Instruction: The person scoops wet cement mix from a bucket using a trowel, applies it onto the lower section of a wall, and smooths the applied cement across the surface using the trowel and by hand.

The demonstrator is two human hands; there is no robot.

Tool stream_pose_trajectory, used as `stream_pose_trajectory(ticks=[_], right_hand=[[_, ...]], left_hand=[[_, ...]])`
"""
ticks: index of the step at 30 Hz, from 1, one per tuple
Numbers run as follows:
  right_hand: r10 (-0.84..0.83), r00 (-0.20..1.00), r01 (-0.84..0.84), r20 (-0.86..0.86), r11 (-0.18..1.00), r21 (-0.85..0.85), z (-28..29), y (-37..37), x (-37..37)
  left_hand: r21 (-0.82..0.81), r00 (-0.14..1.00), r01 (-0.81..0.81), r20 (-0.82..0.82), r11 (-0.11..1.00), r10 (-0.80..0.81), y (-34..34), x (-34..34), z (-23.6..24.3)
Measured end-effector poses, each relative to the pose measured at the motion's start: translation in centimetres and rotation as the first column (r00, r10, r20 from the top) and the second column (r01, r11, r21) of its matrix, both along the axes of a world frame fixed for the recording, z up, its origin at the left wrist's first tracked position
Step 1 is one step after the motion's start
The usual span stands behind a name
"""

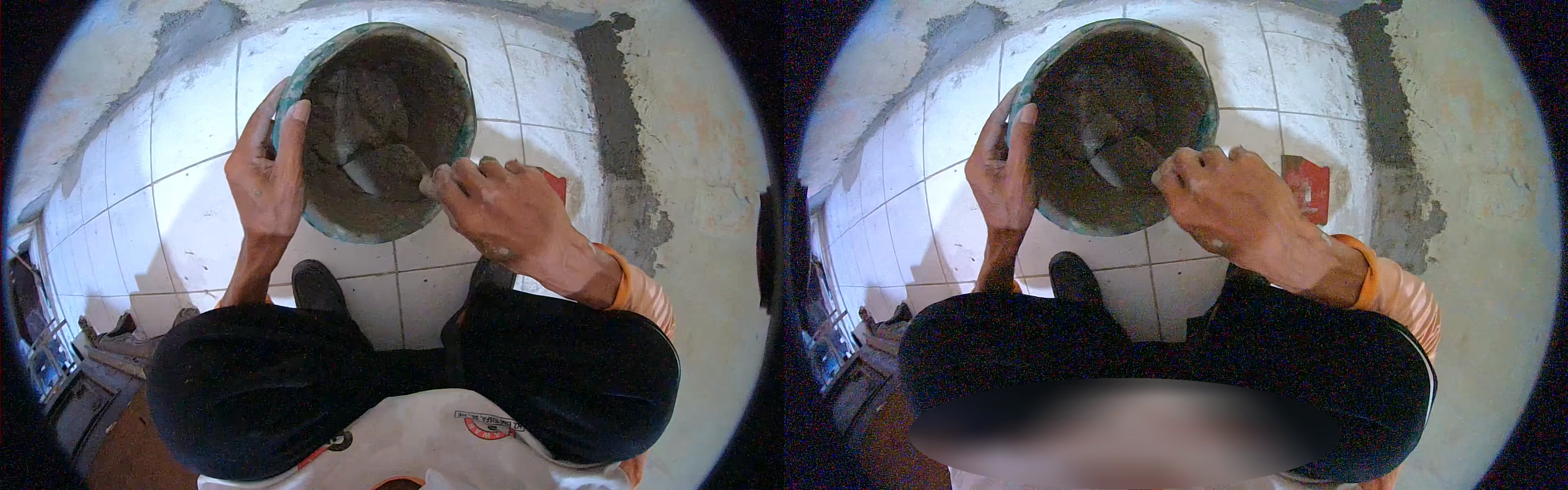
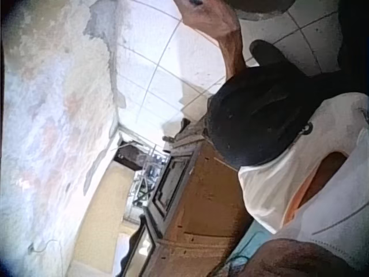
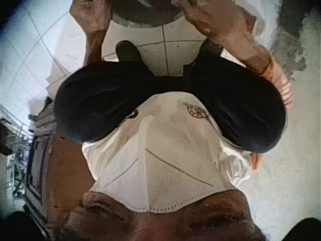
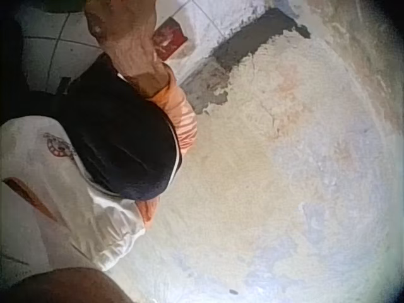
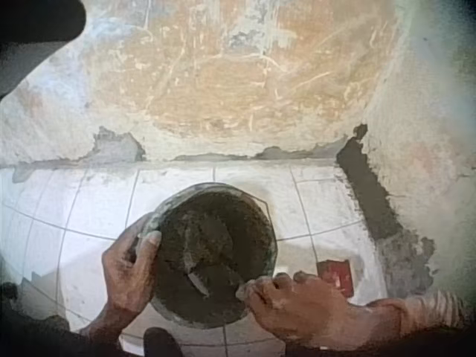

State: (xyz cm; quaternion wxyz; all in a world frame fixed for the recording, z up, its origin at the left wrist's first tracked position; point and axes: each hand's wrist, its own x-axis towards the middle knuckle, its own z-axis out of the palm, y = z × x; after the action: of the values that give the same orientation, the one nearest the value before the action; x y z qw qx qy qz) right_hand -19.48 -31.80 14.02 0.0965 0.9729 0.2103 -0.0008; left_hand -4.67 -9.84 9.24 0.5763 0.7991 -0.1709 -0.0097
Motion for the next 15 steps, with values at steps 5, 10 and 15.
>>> stream_pose_trajectory(ticks=[5, 10, 15], right_hand=[[-0.125, 0.981, 0.177, -0.146, 0.886, 0.430, -0.7, -0.1, -0.6], [-0.231, 0.924, 0.372, -0.305, 0.723, 0.582, -2.8, -2.7, -2.2], [-0.209, 0.913, 0.407, -0.350, 0.441, 0.800, -6.5, -5.6, -5.0]], left_hand=[[-0.051, 1.000, -0.021, -0.018, 0.998, 0.020, 0.1, 0.0, 0.3], [-0.028, 0.998, -0.064, 0.019, 0.998, 0.065, 0.4, 0.1, -0.1], [-0.027, 0.992, -0.115, 0.055, 0.993, 0.116, 1.4, 1.5, -1.8]])
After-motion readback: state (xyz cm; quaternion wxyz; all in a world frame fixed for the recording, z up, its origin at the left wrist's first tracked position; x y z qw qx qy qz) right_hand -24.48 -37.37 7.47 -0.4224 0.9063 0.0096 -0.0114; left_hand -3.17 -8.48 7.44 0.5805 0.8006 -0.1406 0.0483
